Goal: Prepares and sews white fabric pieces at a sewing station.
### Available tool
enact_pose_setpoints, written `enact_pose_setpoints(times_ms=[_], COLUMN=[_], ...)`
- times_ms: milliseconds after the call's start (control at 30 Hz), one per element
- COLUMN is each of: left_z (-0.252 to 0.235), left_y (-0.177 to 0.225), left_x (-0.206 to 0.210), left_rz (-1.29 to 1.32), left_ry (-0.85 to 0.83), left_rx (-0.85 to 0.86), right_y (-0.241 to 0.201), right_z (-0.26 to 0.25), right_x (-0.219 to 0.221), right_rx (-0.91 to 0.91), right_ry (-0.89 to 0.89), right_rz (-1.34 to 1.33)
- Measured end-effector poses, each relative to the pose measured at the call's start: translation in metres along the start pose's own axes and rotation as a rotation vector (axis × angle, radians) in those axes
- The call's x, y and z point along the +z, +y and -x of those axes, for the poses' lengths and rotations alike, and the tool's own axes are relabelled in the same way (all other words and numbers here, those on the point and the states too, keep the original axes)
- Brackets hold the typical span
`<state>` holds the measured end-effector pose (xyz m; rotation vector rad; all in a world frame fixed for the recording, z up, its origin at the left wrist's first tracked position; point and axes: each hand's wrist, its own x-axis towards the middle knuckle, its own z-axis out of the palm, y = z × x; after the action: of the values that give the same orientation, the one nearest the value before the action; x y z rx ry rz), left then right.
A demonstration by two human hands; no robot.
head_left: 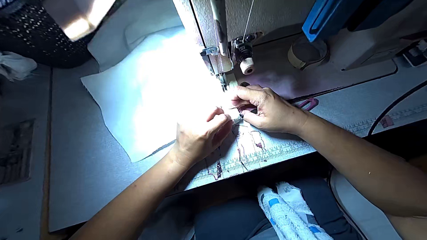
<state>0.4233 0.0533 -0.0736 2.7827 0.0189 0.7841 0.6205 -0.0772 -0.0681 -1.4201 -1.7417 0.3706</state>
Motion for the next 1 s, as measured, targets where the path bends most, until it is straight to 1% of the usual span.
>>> enact_pose_setpoints(times_ms=[133, 233, 300, 367, 433, 500, 567, 700, 867, 1000], left_z=[0.000, 0.003, 0.005, 0.003, 0.000, -0.002, -0.002, 0.000, -0.001, -0.002], left_y=[0.003, 0.005, 0.004, 0.004, 0.001, -0.002, -0.005, -0.008, -0.009, -0.010], left_x=[0.000, -0.001, -0.001, 0.000, 0.001, -0.001, -0.002, 0.000, -0.002, -0.004], left_rz=[-0.063, -0.124, -0.122, -0.100, -0.030, 0.089, 0.223, 0.332, 0.354, 0.360], left_ry=[-0.019, -0.048, -0.064, -0.034, 0.009, 0.039, 0.056, 0.074, 0.057, 0.040], left_rx=[0.064, 0.163, 0.171, 0.119, 0.015, -0.070, -0.114, -0.117, -0.094, -0.061], right_y=[0.001, 0.003, 0.004, 0.004, 0.004, 0.003, 0.004, 0.001, 0.002, 0.003], right_z=[0.001, 0.002, 0.003, 0.003, 0.003, 0.002, 0.002, 0.002, 0.001, 0.002], right_x=[0.000, 0.002, 0.002, 0.001, 0.001, 0.000, 0.001, 0.003, 0.006, 0.005], right_rx=[0.018, -0.019, -0.031, -0.034, -0.019, -0.007, 0.007, 0.044, 0.029, 0.030], right_ry=[-0.015, 0.001, -0.006, -0.013, -0.019, -0.018, -0.007, -0.001, 0.040, 0.013], right_rz=[0.017, 0.039, 0.056, 0.055, 0.030, 0.006, -0.004, -0.011, 0.000, 0.022])
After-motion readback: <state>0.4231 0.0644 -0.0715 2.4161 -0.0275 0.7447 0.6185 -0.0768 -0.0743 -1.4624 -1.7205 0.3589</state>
